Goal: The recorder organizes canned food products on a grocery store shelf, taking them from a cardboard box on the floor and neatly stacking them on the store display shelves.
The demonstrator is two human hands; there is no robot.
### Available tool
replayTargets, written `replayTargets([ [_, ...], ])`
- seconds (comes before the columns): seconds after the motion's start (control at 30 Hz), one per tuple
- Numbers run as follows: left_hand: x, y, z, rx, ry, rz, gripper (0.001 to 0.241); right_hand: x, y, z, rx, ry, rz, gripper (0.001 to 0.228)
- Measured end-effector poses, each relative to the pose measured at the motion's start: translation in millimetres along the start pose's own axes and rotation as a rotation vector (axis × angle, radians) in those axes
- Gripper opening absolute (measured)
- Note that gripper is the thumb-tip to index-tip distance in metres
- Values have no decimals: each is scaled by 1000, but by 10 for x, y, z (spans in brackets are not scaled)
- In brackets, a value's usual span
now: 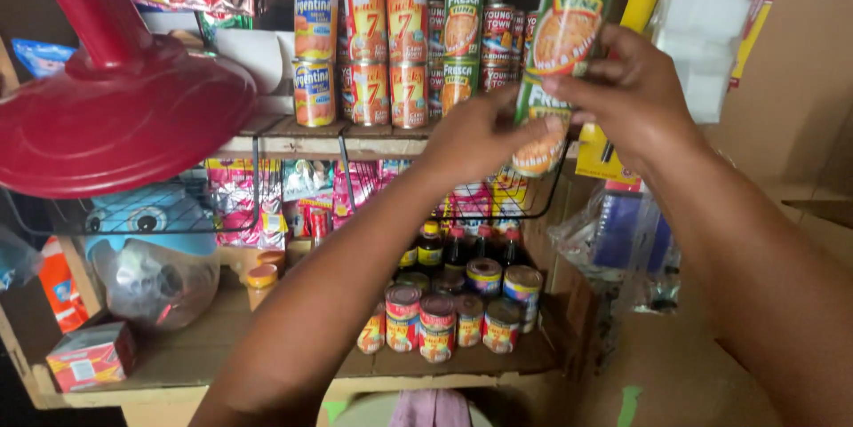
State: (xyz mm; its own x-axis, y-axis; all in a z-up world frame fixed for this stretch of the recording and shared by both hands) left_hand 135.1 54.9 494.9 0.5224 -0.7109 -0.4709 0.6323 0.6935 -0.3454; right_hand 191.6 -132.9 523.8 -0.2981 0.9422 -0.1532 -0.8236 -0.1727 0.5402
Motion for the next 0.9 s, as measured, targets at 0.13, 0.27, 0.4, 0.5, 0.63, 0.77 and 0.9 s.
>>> replayTargets([
  [0.13, -40, 389, 407, -76, -108, -3, 54, 92, -224, 530, -24, -24, -43, 66],
  [0.27, 74, 867, 582, -140, -226, 327, 34, 248, -611, 987, -48, -60, -52, 74],
  [0.4, 290, 1209, 549, -181, -187, 611, 24, 381, -1169, 1344, -62, -72, -35, 73],
  [0.5, 284, 1175, 532, -188, -236, 517, 20, 424, -1394, 1393, -39, -73, -22, 68],
  [0.63, 278, 1175, 552, -237, -216, 547, 23, 487, -1482, 1354, 49, -39, -34, 64],
  [0.77, 280, 1142, 566, -214, -210, 529, 27, 487, -1578, 1385, 144, -52, -35, 69],
  [0.9, 299, 1149, 560, -233, -176, 545, 26, 498, -1748, 1426, 55, -36, 41, 73],
])
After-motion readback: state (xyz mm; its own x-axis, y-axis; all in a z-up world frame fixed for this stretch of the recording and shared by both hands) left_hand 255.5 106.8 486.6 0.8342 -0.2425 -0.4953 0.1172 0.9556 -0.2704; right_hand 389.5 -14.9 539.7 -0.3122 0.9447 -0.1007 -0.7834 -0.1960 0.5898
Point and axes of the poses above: each hand's wrist, its own z-axis towards the middle knuckle, its own x-axis out of the palm, y = z × x, the point moved 2 cm from there along z, towards the middle knuckle, and after that the axes turned 3 degrees about -x, right-handed, at the moved point
